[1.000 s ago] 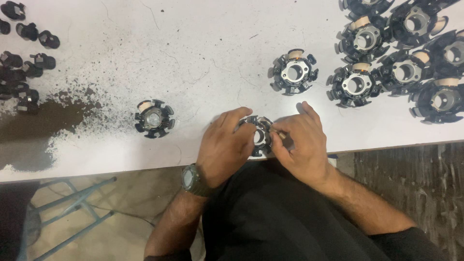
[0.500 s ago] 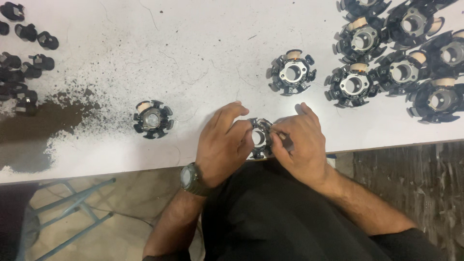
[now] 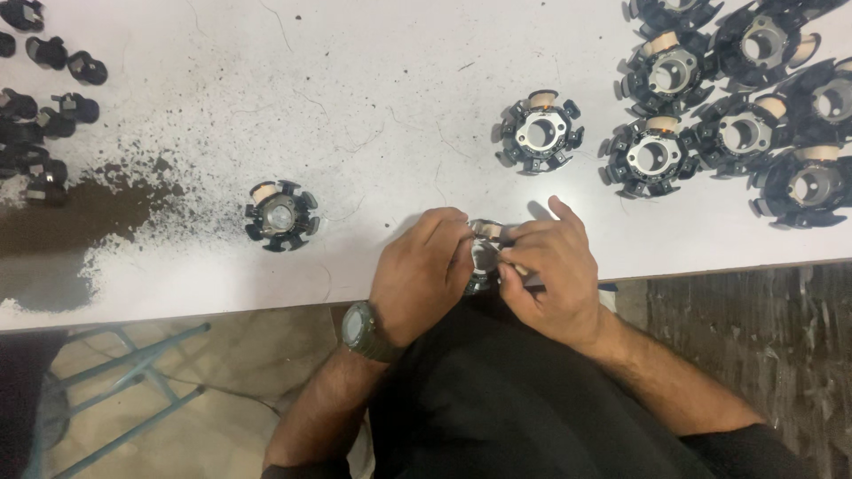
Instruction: The person sits at a white worktable fitting small components into black circular clutch-style assemblies one at a time, pressing parts into place by hand and setting finished units aside. They later handle smaller black parts, at times using a small hand tool, and continue fitting pieces together.
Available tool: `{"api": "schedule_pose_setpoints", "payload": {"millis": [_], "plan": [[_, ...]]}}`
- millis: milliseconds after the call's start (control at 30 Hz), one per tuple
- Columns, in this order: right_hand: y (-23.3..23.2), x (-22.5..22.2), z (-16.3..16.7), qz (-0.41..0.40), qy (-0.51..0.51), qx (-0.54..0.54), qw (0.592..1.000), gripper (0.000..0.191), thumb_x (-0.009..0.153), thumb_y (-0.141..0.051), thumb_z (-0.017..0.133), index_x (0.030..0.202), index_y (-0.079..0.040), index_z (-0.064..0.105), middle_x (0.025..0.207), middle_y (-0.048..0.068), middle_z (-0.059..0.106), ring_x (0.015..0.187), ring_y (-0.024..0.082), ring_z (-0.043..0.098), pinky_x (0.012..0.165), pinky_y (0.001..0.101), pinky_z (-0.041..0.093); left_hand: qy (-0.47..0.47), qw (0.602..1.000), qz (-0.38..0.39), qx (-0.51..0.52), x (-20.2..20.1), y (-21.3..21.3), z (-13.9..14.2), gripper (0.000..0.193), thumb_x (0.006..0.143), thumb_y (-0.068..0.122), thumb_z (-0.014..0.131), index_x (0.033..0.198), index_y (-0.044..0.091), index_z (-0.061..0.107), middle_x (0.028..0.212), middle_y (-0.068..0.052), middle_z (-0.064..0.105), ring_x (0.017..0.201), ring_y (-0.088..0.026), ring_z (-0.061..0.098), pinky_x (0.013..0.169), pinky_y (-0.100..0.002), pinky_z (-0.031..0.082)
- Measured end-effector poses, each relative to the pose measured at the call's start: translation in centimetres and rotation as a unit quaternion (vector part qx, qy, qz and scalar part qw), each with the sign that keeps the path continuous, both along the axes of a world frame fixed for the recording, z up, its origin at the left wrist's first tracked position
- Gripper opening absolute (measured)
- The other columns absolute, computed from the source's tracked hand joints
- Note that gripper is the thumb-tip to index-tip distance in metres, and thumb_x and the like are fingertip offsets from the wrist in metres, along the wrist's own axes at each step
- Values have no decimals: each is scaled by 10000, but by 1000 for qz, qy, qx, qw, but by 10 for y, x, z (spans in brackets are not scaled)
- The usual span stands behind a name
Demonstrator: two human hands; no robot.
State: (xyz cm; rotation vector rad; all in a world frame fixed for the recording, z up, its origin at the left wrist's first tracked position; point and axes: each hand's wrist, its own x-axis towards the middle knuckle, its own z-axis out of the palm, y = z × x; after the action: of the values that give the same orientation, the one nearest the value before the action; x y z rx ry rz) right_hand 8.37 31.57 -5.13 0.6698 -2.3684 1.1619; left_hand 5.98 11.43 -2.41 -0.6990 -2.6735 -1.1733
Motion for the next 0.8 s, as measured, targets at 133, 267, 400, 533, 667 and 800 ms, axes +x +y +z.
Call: {"api": "schedule_pose_setpoints", "payload": {"millis": [133,267,400,533,667,800], "plan": [[0,2,-4,-4,8,27,1000,217,809,-26,776,988,-68,662,947,84,673,1044,280,677,1193,588,380,-16,1000,-2,-6,2,0,-1,133,916,62,678,1028,49,607,1074,-93,665,901,-306,680,739,-412,564],[-1,2,-7,-16,-3,50,999,235,798,-30,790,994,-62,665,984,90,685,1062,275,663,1199,585,365,-18,1000,4,-5,3,0,-5,136,894,41,672,1003,42,591,1083,-94,666,908,-307,682,744,-415,568],[0,2,-9,-7,7,45,999,242,793,-23,794,992,-67,663,982,78,674,1071,277,659,1198,593,359,-11,1000,7,-10,6,-2,-8,150,853,21,662,981,33,585,1105,-104,671,933,-320,687,755,-418,575],[-1,2,-10,6,23,52,998,271,771,-21,811,992,-76,664,968,74,666,1066,278,659,1186,599,354,-40,999,21,-29,10,0,-12,134,854,23,678,961,29,597,1120,-100,678,902,-299,690,736,-404,578],[-3,0,-10,11,20,56,998,289,783,-15,827,1017,-64,665,987,91,661,1069,290,650,1193,584,369,44,998,38,1,18,4,-21,203,829,32,713,990,32,590,1147,-115,648,980,-328,672,804,-435,566],[-3,2,-10,9,6,70,997,283,805,-9,837,1022,-64,664,991,84,656,1073,283,647,1192,574,380,79,994,70,9,28,15,-35,227,814,3,706,1002,40,583,1168,-119,632,1016,-350,662,859,-460,559]]}}
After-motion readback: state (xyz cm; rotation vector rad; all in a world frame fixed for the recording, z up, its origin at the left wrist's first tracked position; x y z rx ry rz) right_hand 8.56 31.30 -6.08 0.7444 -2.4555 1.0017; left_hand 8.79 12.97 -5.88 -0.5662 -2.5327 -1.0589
